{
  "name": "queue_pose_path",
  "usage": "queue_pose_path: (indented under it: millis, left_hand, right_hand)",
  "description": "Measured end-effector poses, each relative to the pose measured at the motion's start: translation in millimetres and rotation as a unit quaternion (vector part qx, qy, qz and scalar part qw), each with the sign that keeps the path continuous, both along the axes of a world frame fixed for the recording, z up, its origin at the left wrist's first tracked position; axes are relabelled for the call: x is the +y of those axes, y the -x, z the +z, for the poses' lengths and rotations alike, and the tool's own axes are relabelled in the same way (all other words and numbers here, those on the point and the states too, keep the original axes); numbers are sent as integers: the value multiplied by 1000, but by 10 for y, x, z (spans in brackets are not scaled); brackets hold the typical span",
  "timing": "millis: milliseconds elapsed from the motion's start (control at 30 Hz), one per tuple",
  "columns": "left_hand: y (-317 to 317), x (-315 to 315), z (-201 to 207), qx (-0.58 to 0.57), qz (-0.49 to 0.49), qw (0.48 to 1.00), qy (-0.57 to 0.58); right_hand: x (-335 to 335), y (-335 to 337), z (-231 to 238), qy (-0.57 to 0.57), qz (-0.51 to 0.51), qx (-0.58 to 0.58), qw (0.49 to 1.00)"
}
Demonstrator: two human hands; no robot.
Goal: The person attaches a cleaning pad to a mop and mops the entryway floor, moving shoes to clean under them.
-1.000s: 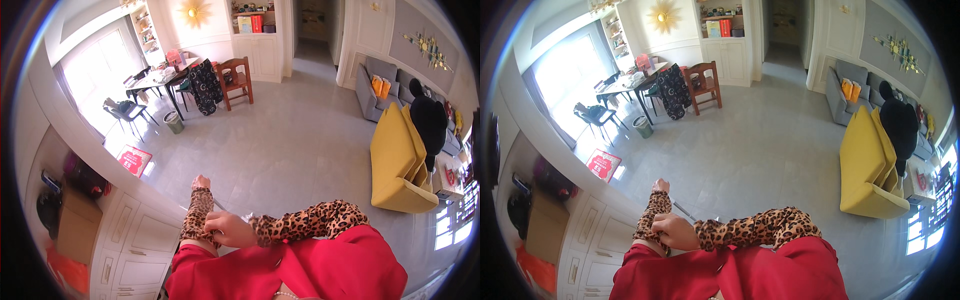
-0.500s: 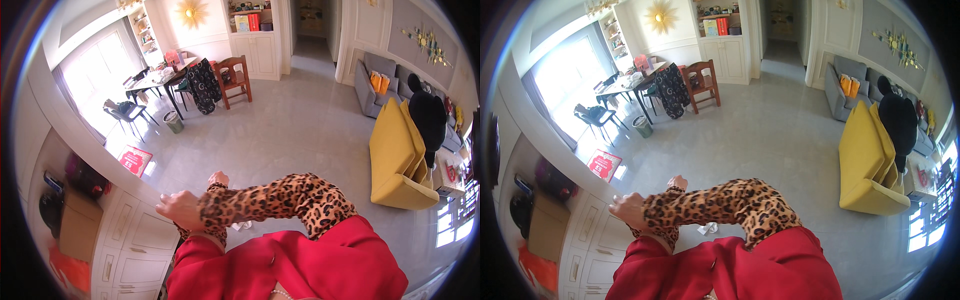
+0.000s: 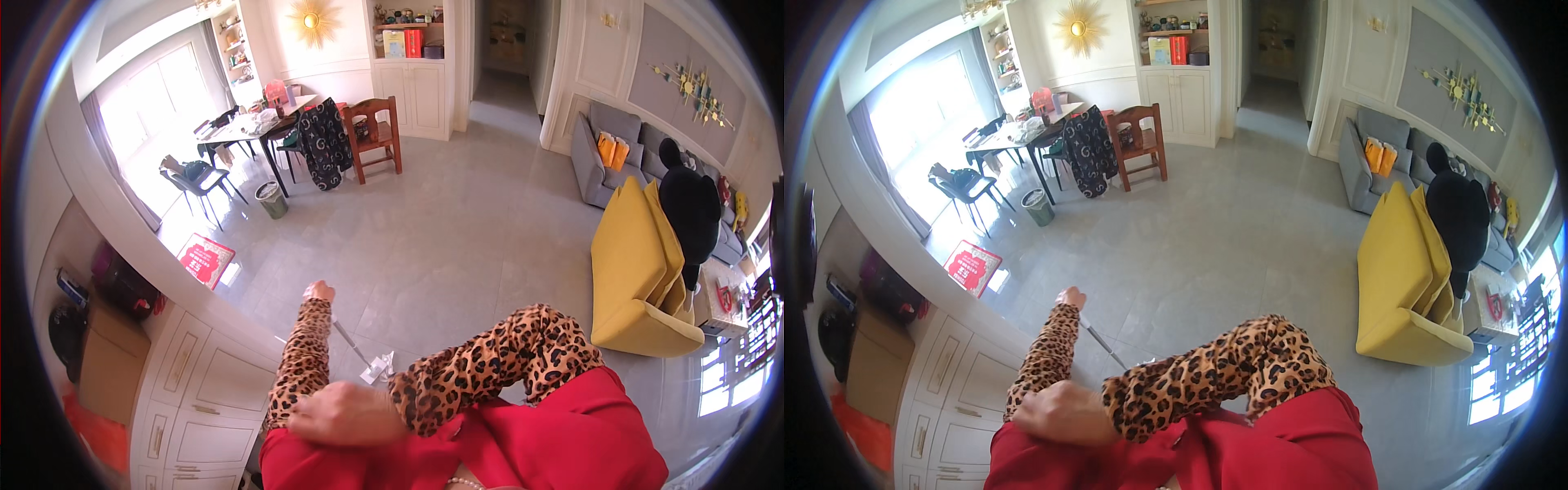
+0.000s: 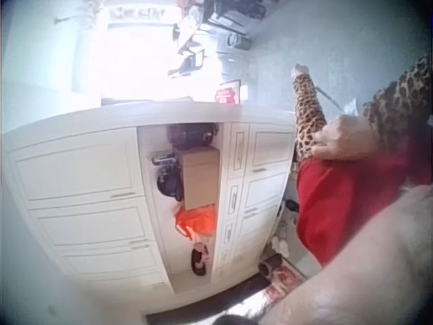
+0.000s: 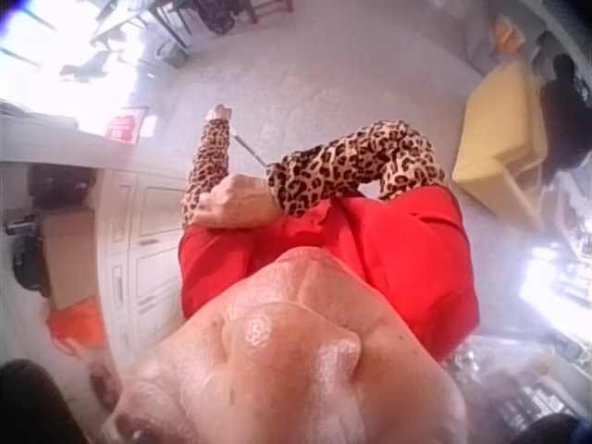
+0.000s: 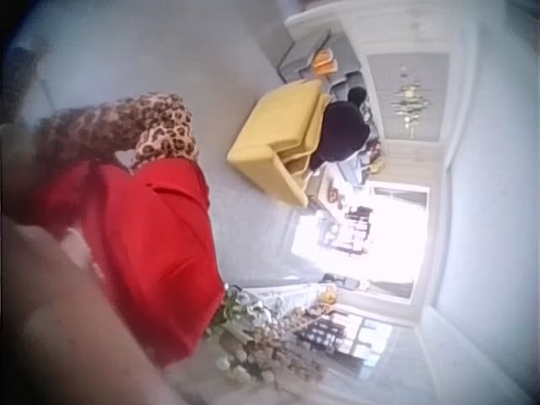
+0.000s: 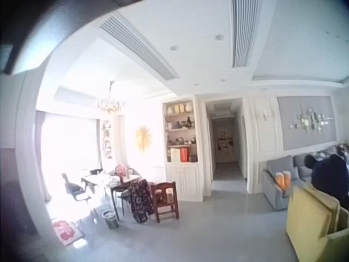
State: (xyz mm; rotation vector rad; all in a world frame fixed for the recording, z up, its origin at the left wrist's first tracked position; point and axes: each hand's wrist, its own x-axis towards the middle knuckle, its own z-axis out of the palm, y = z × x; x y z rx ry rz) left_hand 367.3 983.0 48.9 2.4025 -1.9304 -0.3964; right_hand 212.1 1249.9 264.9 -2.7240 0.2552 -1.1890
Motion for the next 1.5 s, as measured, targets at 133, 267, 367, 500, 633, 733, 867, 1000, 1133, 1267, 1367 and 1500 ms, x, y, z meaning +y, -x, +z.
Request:
queue_pose_path:
  millis: [133, 267, 367, 500, 633, 733, 867, 1000, 1133, 1267, 1367, 1500]
  left_hand:
    - [-243, -84, 71, 11, 49, 998, -36]
    - [-178, -176, 74, -1, 54, 997, -47]
    - [-53, -247, 75, -18, 33, 999, -4]
    - [14, -363, 147, -15, 40, 999, 0]
    - [-94, -396, 125, -11, 57, 998, 11]
    - [-151, -435, 153, -15, 54, 998, 19]
    - [-179, -351, 165, -38, 62, 997, 20]
    - [175, -348, 133, -48, 31, 998, 26]
    - [442, -233, 171, -2, -9, 999, -33]
    - [722, -239, 47, -9, -49, 999, -9]
    - [1160, -323, 6, -24, -83, 996, -36]
    - [1168, -323, -95, -49, -112, 992, -37]
  right_hand:
    - [-324, -17, -496, -96, -77, 112, 986]
    - [-385, -131, -877, -288, -104, 237, 922]
    - [-366, -126, -862, -399, -135, 319, 849]
    - [-382, 81, -773, -350, -26, 340, 872]
    - [-429, 250, -683, -293, 92, 356, 882]
    - [-422, 362, -505, -246, 185, 359, 881]
    - [-446, 212, -202, -151, -73, 158, 973]
    - [-634, -71, -125, -129, -74, 27, 989]
    - [-643, -450, 49, -18, -89, -31, 995]
    - [-671, -894, 103, 36, -94, 124, 987]
    - [-833, -1472, -606, -23, -75, 297, 952]
    - [-466, -1096, -62, -132, 77, 141, 978]
